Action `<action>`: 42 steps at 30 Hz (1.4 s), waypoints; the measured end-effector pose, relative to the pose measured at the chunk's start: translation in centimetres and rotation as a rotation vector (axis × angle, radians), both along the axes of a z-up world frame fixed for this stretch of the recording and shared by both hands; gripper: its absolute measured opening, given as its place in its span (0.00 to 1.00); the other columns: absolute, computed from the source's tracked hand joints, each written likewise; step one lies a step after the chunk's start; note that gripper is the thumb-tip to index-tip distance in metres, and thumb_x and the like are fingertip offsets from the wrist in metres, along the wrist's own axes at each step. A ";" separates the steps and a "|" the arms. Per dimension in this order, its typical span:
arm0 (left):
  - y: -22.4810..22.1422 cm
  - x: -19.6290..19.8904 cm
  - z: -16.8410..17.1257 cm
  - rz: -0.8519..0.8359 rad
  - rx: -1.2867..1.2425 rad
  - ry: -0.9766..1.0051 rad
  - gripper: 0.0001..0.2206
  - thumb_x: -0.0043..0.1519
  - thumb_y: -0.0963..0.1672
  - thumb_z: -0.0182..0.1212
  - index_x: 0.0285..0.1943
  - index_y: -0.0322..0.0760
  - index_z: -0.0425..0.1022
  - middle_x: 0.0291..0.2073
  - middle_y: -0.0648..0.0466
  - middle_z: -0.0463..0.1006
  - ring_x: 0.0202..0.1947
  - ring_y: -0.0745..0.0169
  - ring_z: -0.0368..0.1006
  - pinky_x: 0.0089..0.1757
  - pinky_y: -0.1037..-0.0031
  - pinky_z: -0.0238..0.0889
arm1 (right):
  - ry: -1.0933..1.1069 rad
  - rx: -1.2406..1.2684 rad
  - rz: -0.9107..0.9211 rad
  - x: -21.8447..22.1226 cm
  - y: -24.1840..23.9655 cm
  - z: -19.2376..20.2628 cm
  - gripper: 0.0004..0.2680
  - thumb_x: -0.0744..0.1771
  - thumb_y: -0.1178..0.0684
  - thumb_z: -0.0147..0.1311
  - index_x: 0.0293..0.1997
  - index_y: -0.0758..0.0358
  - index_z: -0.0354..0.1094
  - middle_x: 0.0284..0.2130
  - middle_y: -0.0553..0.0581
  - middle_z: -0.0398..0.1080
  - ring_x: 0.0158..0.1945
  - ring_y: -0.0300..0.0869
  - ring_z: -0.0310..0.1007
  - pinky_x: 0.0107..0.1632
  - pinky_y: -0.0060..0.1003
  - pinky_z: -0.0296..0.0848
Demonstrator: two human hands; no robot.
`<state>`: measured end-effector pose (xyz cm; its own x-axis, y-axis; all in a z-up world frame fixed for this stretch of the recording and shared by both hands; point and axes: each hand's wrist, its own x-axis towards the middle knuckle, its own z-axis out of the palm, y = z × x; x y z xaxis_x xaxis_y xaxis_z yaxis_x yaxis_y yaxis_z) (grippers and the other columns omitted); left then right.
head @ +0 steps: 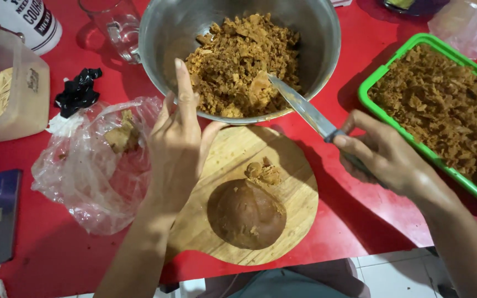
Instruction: Shaving a block of palm sugar with a knife on a wooden cutting board
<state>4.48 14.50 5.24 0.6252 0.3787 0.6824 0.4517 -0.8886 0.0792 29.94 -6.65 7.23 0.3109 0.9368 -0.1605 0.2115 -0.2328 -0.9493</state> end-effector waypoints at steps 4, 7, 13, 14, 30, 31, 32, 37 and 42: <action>0.0 0.0 0.1 0.010 0.035 -0.007 0.55 0.61 0.44 0.87 0.83 0.29 0.36 0.52 0.42 0.86 0.54 0.58 0.86 0.65 0.76 0.75 | 0.041 -0.011 -0.034 -0.4 -3.4 -1.1 0.07 0.71 0.51 0.48 0.37 0.63 0.61 0.11 0.57 0.62 0.11 0.39 0.56 0.13 0.33 0.53; -0.5 -0.3 1.2 -0.004 0.013 0.018 0.54 0.57 0.46 0.85 0.82 0.26 0.39 0.64 0.35 0.80 0.63 0.53 0.81 0.64 0.76 0.73 | 0.135 -0.004 -0.081 -0.4 -6.5 -2.5 0.08 0.71 0.52 0.49 0.36 0.64 0.61 0.11 0.55 0.56 0.12 0.39 0.50 0.14 0.33 0.47; -3.1 -1.4 1.3 0.082 -0.022 0.082 0.52 0.60 0.51 0.83 0.80 0.25 0.43 0.73 0.40 0.72 0.72 0.47 0.71 0.72 0.44 0.48 | 0.045 -0.187 -0.137 0.1 -10.0 -4.3 0.05 0.69 0.57 0.54 0.36 0.68 0.66 0.11 0.65 0.66 0.12 0.45 0.54 0.15 0.39 0.55; -4.7 -1.8 1.5 0.084 -0.038 0.012 0.42 0.64 0.56 0.66 0.76 0.22 0.51 0.68 0.36 0.75 0.66 0.43 0.76 0.72 0.42 0.46 | -0.051 -0.137 -0.140 -0.6 -9.7 -3.6 0.05 0.69 0.55 0.53 0.41 0.66 0.70 0.13 0.61 0.64 0.14 0.43 0.56 0.18 0.38 0.56; -13.0 -4.4 -5.8 -0.066 -0.632 0.019 0.68 0.35 0.58 0.88 0.78 0.27 0.42 0.73 0.38 0.63 0.71 0.44 0.64 0.71 0.36 0.30 | -0.835 -0.112 -0.070 -7.4 -6.4 -7.4 0.12 0.67 0.42 0.54 0.53 0.51 0.64 0.29 0.51 0.79 0.26 0.50 0.79 0.28 0.44 0.72; -12.6 -4.5 -5.6 -0.066 -0.635 0.019 0.68 0.35 0.58 0.88 0.78 0.27 0.42 0.73 0.38 0.63 0.71 0.44 0.64 0.71 0.36 0.30 | -0.835 -0.115 -0.068 -7.7 -6.4 -7.3 0.12 0.67 0.42 0.54 0.53 0.51 0.64 0.29 0.51 0.79 0.26 0.50 0.79 0.28 0.44 0.72; -12.2 -4.5 -5.4 -0.097 -0.714 0.059 0.68 0.34 0.57 0.89 0.78 0.28 0.42 0.73 0.39 0.63 0.71 0.42 0.62 0.71 0.39 0.25 | -0.855 -0.142 -0.056 -8.1 -6.4 -7.2 0.10 0.68 0.43 0.52 0.52 0.50 0.64 0.29 0.51 0.78 0.26 0.50 0.78 0.28 0.45 0.72; -11.4 -5.4 -5.2 -0.298 -0.701 0.111 0.67 0.37 0.56 0.87 0.79 0.28 0.40 0.76 0.39 0.57 0.72 0.38 0.62 0.71 0.34 0.20 | -0.990 -0.230 -0.052 -9.4 -6.4 -7.8 0.09 0.68 0.41 0.49 0.51 0.45 0.65 0.39 0.43 0.77 0.34 0.47 0.81 0.24 0.52 0.75; -12.4 -6.3 -3.5 -0.100 -0.169 0.234 0.52 0.56 0.69 0.60 0.76 0.32 0.52 0.68 0.25 0.65 0.68 0.22 0.66 0.66 0.31 0.55 | -1.129 -0.139 -0.007 -10.6 -6.1 -6.4 0.05 0.69 0.45 0.50 0.47 0.44 0.64 0.30 0.43 0.68 0.29 0.41 0.78 0.19 0.47 0.73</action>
